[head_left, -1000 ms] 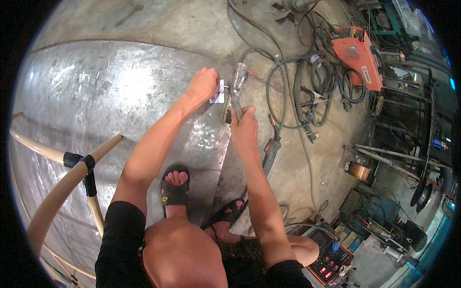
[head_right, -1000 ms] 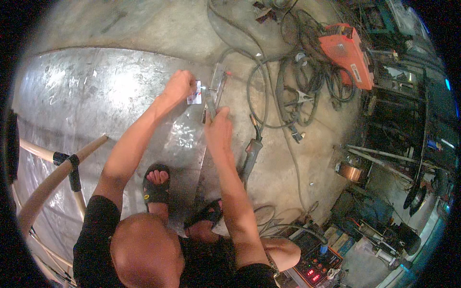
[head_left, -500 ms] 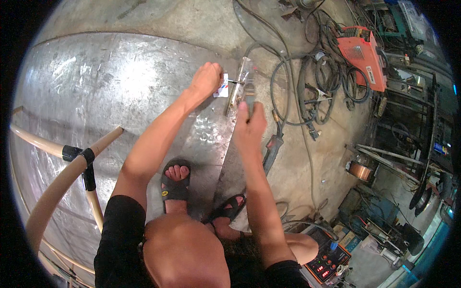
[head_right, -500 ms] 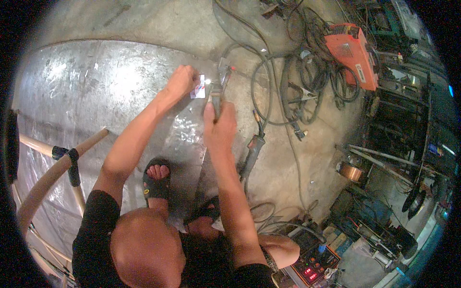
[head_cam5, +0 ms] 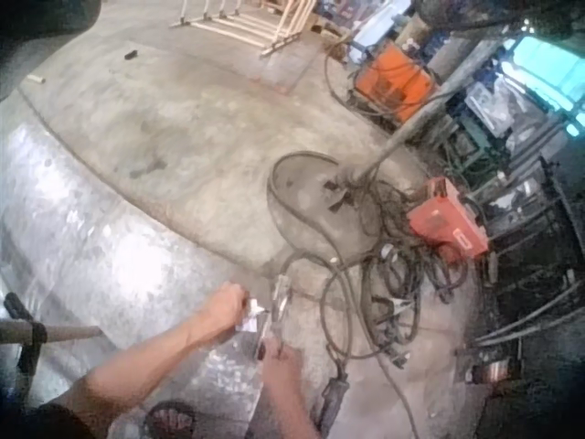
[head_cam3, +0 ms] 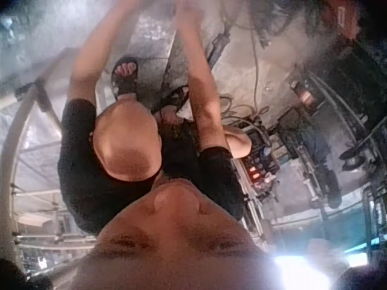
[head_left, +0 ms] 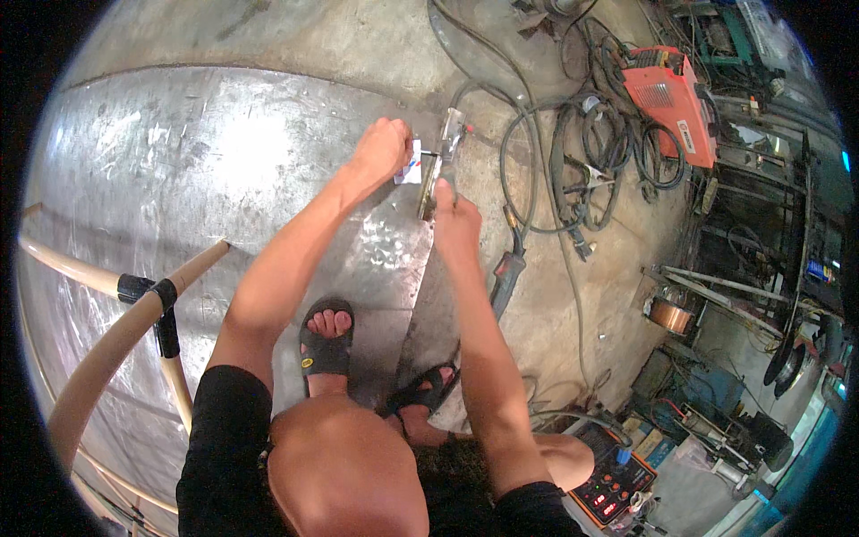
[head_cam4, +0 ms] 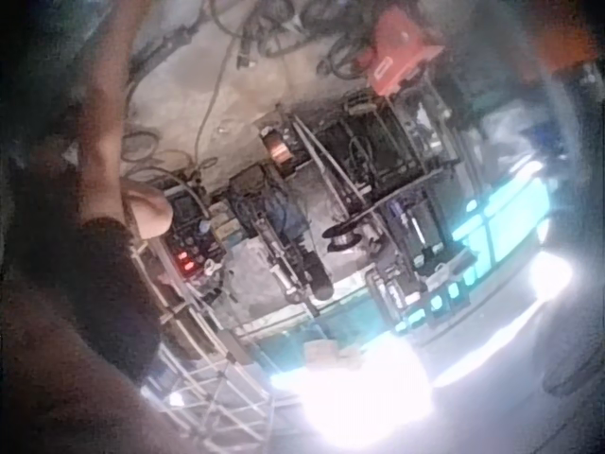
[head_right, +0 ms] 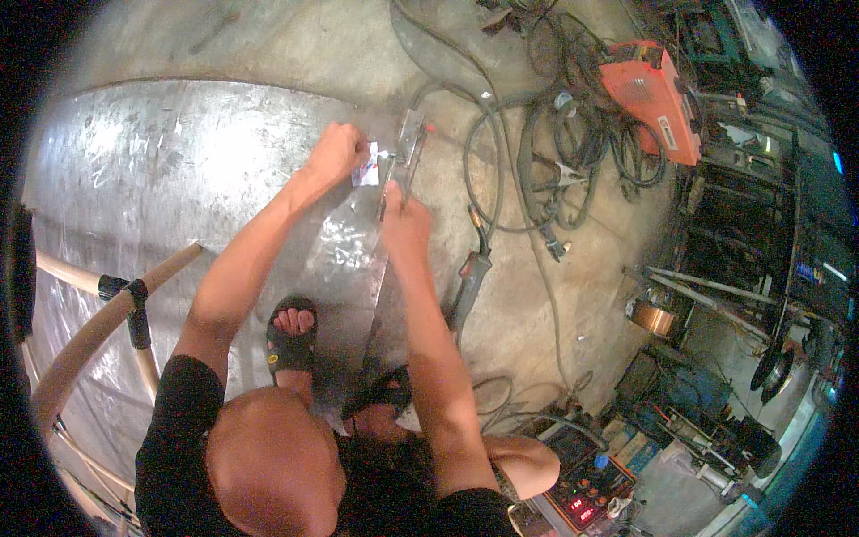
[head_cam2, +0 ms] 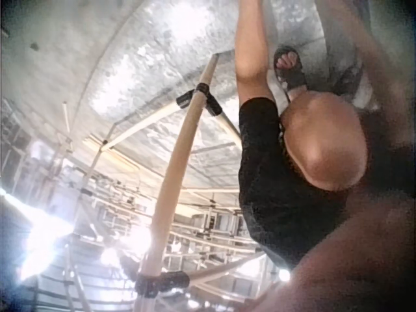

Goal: The person positions a small metal piece on a large metal sheet and welds it in place using a welding torch.

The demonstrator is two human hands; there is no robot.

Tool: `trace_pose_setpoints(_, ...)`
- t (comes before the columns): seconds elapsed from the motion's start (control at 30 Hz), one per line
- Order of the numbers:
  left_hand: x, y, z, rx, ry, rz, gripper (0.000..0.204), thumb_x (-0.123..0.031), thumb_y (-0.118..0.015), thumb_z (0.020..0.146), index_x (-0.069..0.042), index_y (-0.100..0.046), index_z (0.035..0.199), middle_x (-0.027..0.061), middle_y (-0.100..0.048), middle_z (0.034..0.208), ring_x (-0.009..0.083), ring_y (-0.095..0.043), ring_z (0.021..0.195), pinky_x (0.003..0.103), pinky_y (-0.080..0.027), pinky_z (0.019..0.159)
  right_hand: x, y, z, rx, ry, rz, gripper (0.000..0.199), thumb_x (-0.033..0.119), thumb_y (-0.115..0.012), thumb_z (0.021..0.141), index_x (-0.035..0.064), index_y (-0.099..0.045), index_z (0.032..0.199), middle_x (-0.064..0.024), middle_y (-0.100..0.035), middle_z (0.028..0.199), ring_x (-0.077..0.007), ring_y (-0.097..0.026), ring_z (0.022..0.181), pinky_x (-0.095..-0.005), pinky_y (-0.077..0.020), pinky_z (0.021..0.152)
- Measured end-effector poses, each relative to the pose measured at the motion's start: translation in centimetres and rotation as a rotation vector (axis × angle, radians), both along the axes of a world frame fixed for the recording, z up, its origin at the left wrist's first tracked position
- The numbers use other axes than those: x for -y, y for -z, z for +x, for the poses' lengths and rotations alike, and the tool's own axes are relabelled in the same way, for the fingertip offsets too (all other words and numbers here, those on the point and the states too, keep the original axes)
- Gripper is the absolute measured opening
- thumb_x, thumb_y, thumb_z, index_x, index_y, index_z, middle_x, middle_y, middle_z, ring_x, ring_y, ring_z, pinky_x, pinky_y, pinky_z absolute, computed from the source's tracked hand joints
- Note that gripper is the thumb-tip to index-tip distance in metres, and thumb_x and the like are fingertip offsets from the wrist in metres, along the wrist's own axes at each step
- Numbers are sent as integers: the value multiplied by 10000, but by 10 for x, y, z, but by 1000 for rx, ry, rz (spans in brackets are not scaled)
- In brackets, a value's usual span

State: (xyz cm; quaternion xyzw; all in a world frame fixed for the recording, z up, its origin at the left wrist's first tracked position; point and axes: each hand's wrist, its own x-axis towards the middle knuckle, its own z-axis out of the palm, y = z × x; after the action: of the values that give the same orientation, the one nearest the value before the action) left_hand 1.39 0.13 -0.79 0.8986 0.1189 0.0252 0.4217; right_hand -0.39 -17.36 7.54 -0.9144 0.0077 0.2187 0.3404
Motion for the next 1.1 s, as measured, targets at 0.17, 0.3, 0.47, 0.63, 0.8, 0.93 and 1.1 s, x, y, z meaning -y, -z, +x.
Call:
trace_pose_setpoints(0.17,-4,9,-5,32,-12,0,93,-65,-669,718,10,-714,752,235,-681,801,408,-679,790,470,-534,747,-10,-27,-14,453,-30,215,610,474,-454,1004,-89,-609,827,-247,-597,694,-433,-564,673,-484,-417,648)
trace_pose_setpoints(0.3,0,-2,7,1,25,9,95,-65,-676,724,7,-717,770,229,-686,802,397,-685,795,462,-539,748,9,24,-1,150,-194,-267,576,431,-481,1020,-56,-526,716,-178,-505,605,-250,-524,617,-417,-405,582)
trace_pose_setpoints(0.47,-1,6,2,-5,-30,35,83,-57,-684,744,4,-721,788,232,-686,806,387,-688,795,452,-541,735,-8,-15,-16,294,-78,160,438,346,-514,1009,-43,-575,816,-212,-539,692,-389,-523,645,-481,-401,629)
trace_pose_setpoints(0.63,-6,2,1,-43,24,-42,85,-54,-690,749,19,-708,789,242,-676,793,398,-684,788,456,-532,718,-12,-43,-18,434,-115,457,326,268,-509,1009,-28,-545,877,-180,-488,745,-353,-491,663,-452,-393,650)
trace_pose_setpoints(0.8,-4,-3,3,-13,22,30,72,-42,-671,737,15,-706,765,236,-675,779,404,-681,777,461,-527,712,0,-12,-20,235,-39,209,387,314,-513,1004,-49,-579,883,-204,-556,771,-346,-532,706,-446,-418,690)
trace_pose_setpoints(0.93,-10,-1,5,-39,12,55,77,-38,-667,713,11,-710,754,231,-676,767,413,-679,771,473,-527,721,4,3,-15,-22,74,157,431,345,-512,1003,-64,-609,907,-234,-601,807,-362,-578,764,-448,-439,727)
trace_pose_setpoints(1.1,-16,13,6,29,14,38,81,-35,-667,699,16,-714,740,234,-670,747,404,-683,753,468,-538,712,-3,3,-17,188,-108,109,447,361,-511,1002,-67,-605,909,-246,-602,810,-391,-584,771,-463,-440,724)
